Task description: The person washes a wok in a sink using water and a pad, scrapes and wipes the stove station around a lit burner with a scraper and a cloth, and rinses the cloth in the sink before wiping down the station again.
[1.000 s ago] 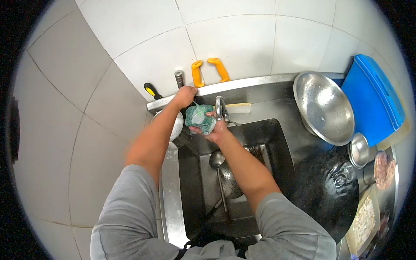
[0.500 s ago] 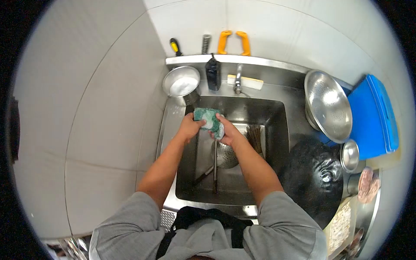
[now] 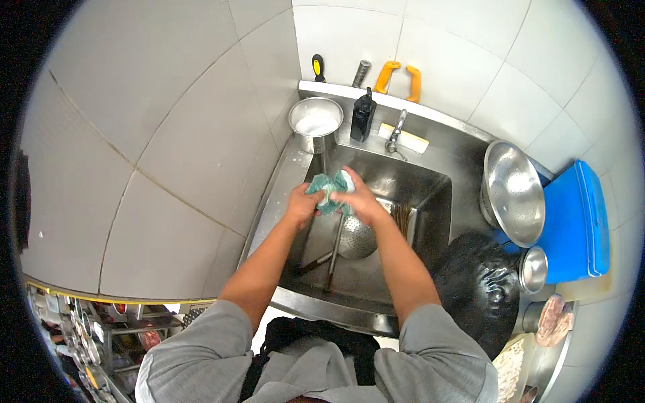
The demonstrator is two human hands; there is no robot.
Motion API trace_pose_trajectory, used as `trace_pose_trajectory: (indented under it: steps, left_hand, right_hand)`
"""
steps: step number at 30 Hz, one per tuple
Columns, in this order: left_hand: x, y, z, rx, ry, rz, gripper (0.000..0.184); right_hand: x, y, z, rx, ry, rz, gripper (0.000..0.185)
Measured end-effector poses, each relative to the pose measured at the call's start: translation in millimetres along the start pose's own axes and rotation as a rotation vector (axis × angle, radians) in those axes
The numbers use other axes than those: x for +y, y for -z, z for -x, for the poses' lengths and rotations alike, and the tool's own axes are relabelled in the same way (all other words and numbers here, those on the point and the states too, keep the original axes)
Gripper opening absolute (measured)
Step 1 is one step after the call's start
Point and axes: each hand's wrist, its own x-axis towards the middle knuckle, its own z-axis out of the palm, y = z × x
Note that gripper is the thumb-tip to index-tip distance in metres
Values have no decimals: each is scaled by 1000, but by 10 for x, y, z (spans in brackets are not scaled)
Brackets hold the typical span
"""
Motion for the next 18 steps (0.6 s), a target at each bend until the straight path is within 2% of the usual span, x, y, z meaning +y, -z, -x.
trace_pose_trajectory:
  steps: [1, 2, 4, 5, 8, 9, 11, 12, 14, 15, 16, 17, 18]
  left_hand:
    - [-1, 7, 5, -17, 11, -79, 22]
    - [2, 1, 31, -16, 8, -66, 22]
    - [-19, -23, 86, -62, 108, -87, 23]
    - [-73, -38, 94, -59, 111, -80, 23]
    - [-162, -59, 51, 14, 129, 0, 21]
    - [-151, -79, 55, -10, 100, 7, 26]
    - [-134, -73, 44, -29, 73, 18, 32]
    - [-138, -59, 39, -63, 108, 47, 30]
    - [-216, -79, 126, -94, 154, 89, 29]
    - [-259, -128, 206, -145, 162, 177, 28]
    - [-288, -136, 305, -185, 162, 266, 27]
    - [-316, -283, 322, -177, 212, 126, 30]
    - [-680, -446, 208, -162, 41, -31, 34]
  right_hand:
    - [166, 14, -59, 71, 285, 248, 55]
    - [263, 51, -91, 66, 285, 260, 55]
    - [383, 123, -107, 142, 396, 663, 44]
    - [240, 89, -10, 227, 468, 1050, 34]
    - [84, -86, 198, 345, 441, 1228, 39]
    - [193, -93, 183, 343, 441, 1228, 39]
    - [405, -116, 132, 287, 808, 903, 47]
    - [432, -82, 127, 279, 804, 905, 47]
    - [435, 69, 185, 8, 256, 87, 61]
    - [311, 101, 310, 9, 252, 49, 67]
    - [327, 176, 389, -49, 107, -81, 68]
    - [411, 405, 393, -302, -151, -400, 58]
    - [819, 721, 364, -247, -320, -565, 51]
